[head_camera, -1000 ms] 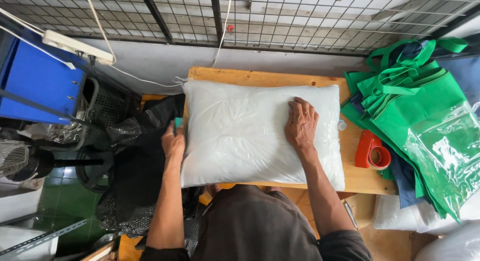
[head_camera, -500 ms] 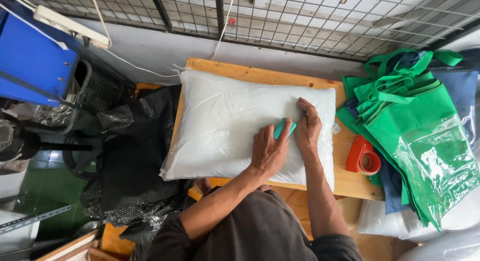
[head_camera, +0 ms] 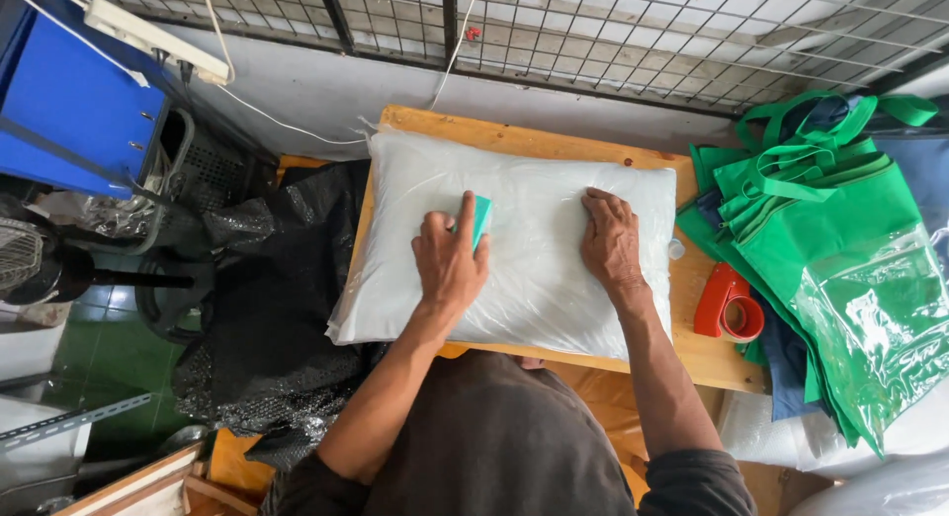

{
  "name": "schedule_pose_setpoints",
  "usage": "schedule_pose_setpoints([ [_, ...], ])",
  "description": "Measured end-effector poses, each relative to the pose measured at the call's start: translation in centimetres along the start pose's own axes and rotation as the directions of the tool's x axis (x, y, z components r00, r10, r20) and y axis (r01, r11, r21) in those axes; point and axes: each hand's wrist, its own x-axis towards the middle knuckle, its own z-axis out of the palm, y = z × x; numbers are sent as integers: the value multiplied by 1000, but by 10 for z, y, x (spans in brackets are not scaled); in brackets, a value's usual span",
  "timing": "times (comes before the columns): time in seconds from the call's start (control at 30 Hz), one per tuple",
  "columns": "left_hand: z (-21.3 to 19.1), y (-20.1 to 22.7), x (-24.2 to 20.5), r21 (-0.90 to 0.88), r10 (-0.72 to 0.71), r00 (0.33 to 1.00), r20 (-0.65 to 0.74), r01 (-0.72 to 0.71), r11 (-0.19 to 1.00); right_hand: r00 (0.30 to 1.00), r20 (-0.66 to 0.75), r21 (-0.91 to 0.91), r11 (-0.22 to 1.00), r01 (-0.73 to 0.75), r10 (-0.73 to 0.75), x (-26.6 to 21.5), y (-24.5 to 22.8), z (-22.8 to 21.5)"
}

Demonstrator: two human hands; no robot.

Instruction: Sealing a plastic bag containing a pillow using a tape dispenser and smoothing the surface with a small tool.

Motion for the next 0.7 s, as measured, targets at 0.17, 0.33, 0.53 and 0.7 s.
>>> schedule_pose_setpoints([
  [0.17, 5, -22, -9, 37, -74, 996, -41, 75, 996, 1000, 1, -64, 998, -9, 9, -10, -16, -10],
  [0.33, 14, -117, -10, 32, -330, 941, -83, 333, 942, 997, 26, -52, 996, -70, 71, -11, -15, -7],
  [0.53, 21, -192, -21, -59, -718, 406, 566, 888, 455, 985, 154, -6, 997, -80, 80, -4, 5, -12],
  [0.7, -28, -133, -22, -302, -609, 793, 10, 583, 754, 991, 132, -16, 999, 37, -35, 2, 13, -25],
])
